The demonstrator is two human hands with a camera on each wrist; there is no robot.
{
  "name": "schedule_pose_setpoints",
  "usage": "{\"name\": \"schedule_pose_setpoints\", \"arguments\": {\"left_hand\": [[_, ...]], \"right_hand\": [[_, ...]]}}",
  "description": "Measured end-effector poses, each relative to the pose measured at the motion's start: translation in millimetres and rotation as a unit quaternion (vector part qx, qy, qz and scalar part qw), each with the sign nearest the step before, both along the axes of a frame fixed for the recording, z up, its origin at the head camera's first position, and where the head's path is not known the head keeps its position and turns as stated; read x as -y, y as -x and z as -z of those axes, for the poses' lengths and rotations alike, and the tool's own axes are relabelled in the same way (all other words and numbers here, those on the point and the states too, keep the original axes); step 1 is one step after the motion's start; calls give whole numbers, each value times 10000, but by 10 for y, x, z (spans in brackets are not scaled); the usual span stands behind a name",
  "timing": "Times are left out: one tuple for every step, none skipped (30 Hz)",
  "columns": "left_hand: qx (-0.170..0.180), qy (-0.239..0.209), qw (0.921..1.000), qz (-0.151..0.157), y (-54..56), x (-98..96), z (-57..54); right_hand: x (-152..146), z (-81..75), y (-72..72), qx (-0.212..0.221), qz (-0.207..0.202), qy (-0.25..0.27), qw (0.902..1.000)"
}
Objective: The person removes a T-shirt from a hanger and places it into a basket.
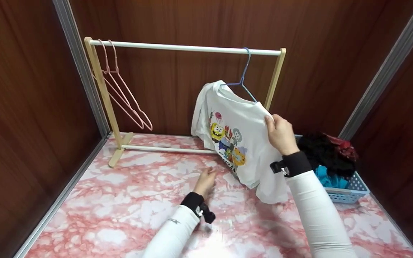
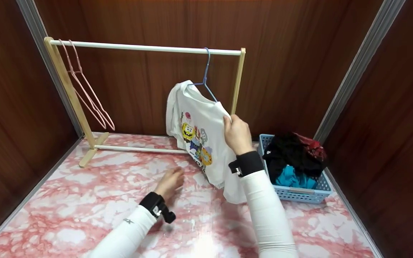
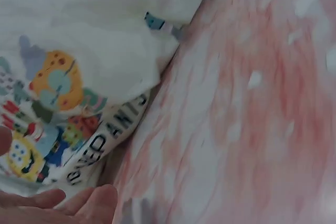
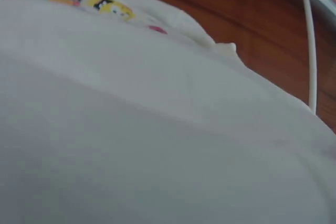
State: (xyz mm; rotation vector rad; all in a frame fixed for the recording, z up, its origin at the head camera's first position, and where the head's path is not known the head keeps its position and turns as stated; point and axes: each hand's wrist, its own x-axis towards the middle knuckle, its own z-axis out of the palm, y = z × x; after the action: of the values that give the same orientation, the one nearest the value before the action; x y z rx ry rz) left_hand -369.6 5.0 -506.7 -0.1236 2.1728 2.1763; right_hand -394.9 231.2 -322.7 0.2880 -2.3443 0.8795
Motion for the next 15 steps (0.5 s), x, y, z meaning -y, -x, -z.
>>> {"name": "schedule_pose_setpoints", "arguments": {"left_hand": [[27,-119,9999,60,-4,-49,-8],[1,-345,9993,161,0,-95,-21],[11,-654,9974,299,4,-136,-42],[27,-992,9941,428,5,-171,-74],[55,-1336,9894,566,8,-199,-111],[68,-1637,9841,689,13,-222,-156],[-16,-1831,9799,788,22,-237,-205],[-107,-2005,9757,874,34,-245,-249],[-158,-2119,9728,926,37,-245,-300],[-194,-2192,9708,952,36,-236,-346],[-248,-2241,9693,985,35,-221,-393],[-302,-2250,9688,995,30,-200,-434],[-349,-2264,9683,998,22,-172,-470],[-382,-2256,9685,983,10,-138,-503],[-421,-2217,9694,966,-8,-101,-532]], "right_hand": [[24,0,-10,-80,-14,17,10000],[43,0,-21,-165,-37,34,9999],[58,-2,-32,-271,-71,48,9996],[69,-7,-46,-383,-101,56,9992],[74,-17,-63,-488,-131,70,9987],[74,-30,-81,-595,-165,93,9980],[69,-47,-99,-706,-190,117,9973],[59,-64,-125,-791,-230,162,9965],[45,-84,-155,-867,-284,221,9956],[25,-104,-189,-909,-341,296,9948],[2,-125,-228,-933,-415,378,9941],[-28,-142,-267,-957,-500,450,9931],[-62,-156,-310,-960,-594,528,9922],[-100,-166,-354,-954,-713,608,9910],[-142,-173,-397,-933,-846,681,9897]]}}
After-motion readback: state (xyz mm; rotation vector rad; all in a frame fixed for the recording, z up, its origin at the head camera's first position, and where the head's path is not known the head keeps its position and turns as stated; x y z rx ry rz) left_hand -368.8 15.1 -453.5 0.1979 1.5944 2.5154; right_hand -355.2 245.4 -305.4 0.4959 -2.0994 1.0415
